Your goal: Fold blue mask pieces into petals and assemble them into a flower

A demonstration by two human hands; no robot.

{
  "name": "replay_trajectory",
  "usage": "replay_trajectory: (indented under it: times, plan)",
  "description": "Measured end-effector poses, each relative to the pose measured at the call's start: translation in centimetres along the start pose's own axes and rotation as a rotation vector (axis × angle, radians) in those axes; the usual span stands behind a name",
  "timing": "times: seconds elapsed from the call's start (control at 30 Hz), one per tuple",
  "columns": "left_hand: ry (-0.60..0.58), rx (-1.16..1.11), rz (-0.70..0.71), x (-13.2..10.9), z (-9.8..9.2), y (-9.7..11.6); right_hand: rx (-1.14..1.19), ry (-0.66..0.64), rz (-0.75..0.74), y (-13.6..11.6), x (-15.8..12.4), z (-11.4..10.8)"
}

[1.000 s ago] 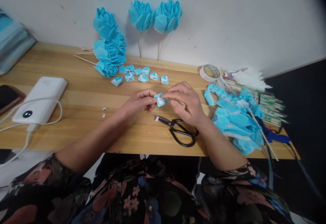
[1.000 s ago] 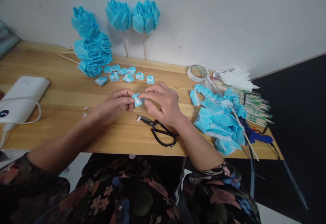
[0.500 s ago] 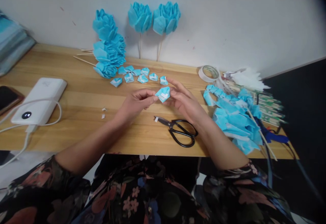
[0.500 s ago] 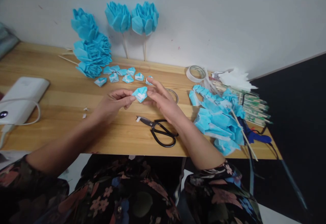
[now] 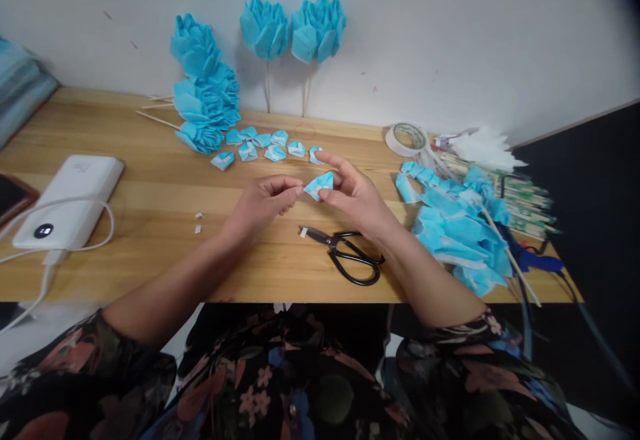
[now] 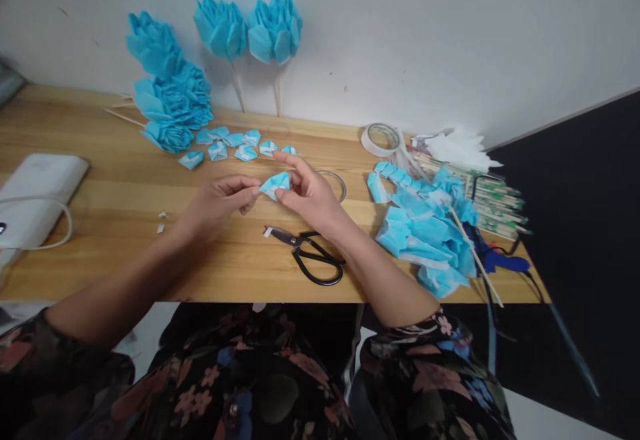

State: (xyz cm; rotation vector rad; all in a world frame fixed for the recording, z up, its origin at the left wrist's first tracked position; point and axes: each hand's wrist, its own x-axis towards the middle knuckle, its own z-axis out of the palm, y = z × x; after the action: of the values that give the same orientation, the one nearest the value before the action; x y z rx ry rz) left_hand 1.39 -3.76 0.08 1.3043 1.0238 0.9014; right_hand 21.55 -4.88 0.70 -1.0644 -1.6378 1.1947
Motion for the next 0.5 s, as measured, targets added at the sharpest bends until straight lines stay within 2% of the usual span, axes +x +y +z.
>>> replay_trajectory:
  times: [0.13, 0.33, 0.5]
  plan:
    - [0.02, 0.024, 0.044, 0.1, -0.1, 0.4, -0.143, 0.03, -0.041, -0.1, -0.1, 0.2]
    - [-0.035, 0.106, 0.125, 0.3, 0.3, 0.2, -0.245, 0.051, -0.081, -0.4, -0.5, 1.0]
    - [-0.041, 0.12, 0.101, 0.4, 0.2, -0.2, -0.254, 0.041, -0.092, -0.3, -0.4, 1.2]
